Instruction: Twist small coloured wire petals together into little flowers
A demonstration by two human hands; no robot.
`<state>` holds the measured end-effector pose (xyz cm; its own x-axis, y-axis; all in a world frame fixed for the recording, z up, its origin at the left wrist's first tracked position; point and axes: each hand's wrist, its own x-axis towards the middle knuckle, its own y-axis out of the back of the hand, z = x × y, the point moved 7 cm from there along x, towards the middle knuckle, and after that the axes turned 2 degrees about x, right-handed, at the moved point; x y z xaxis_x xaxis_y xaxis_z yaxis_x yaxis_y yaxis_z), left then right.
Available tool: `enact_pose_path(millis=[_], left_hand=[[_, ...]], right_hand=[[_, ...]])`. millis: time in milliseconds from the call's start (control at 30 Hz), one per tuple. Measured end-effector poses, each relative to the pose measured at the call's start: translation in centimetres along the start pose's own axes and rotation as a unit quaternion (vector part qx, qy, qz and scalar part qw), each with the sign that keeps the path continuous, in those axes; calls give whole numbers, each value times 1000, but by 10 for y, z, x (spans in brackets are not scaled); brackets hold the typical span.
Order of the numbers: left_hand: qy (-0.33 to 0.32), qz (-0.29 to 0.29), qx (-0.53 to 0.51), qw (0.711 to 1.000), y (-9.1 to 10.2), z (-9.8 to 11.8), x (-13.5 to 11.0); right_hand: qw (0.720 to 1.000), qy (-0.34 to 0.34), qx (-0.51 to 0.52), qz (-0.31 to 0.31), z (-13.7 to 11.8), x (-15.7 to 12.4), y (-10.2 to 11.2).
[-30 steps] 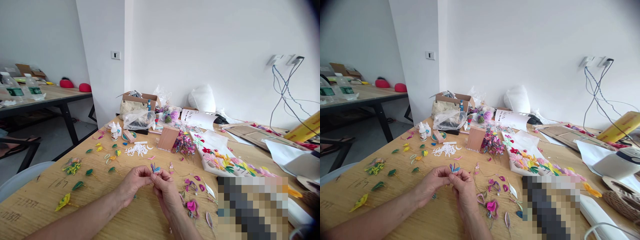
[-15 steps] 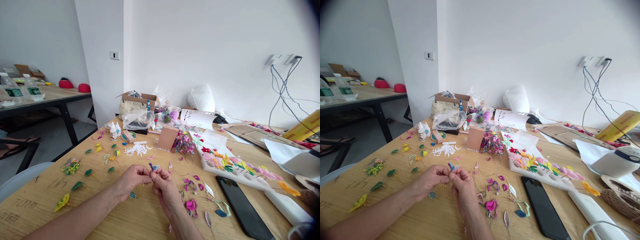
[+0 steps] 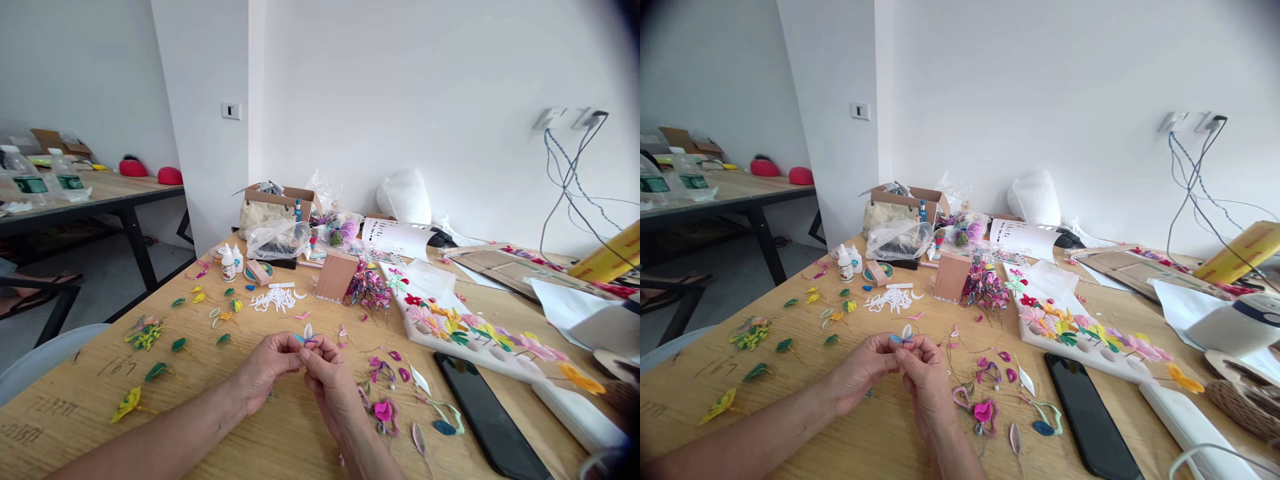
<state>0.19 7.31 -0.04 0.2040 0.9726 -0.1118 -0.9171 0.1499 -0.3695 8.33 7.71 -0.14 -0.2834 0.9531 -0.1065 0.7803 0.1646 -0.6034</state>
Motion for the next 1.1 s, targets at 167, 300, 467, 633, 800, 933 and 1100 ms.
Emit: enact_pose_path(millis=[167, 300, 467, 633, 800, 933, 1100], left_hand=[[-31, 5, 56, 998, -1, 7, 0], [-36, -17, 95, 995, -2, 13, 1], [-27, -48, 145, 988, -4, 16, 2], [-28, -33, 168, 985, -3, 20, 2], [-38, -58, 137, 988, -5, 19, 2], [-41, -80, 128, 988, -8, 19, 0], [-39, -58, 147, 987, -8, 21, 0]], right_hand=[[1000, 9, -16, 26, -3, 1, 5], [999, 13, -21, 31, -7, 0, 5], [999, 18, -28, 24, -7, 3, 8], [999, 10, -39, 30, -6, 3, 10], [999, 16, -36, 29, -9, 2, 8], [999, 17, -26, 23, -10, 3, 8], [1000, 17, -19, 13, -9, 3, 7]])
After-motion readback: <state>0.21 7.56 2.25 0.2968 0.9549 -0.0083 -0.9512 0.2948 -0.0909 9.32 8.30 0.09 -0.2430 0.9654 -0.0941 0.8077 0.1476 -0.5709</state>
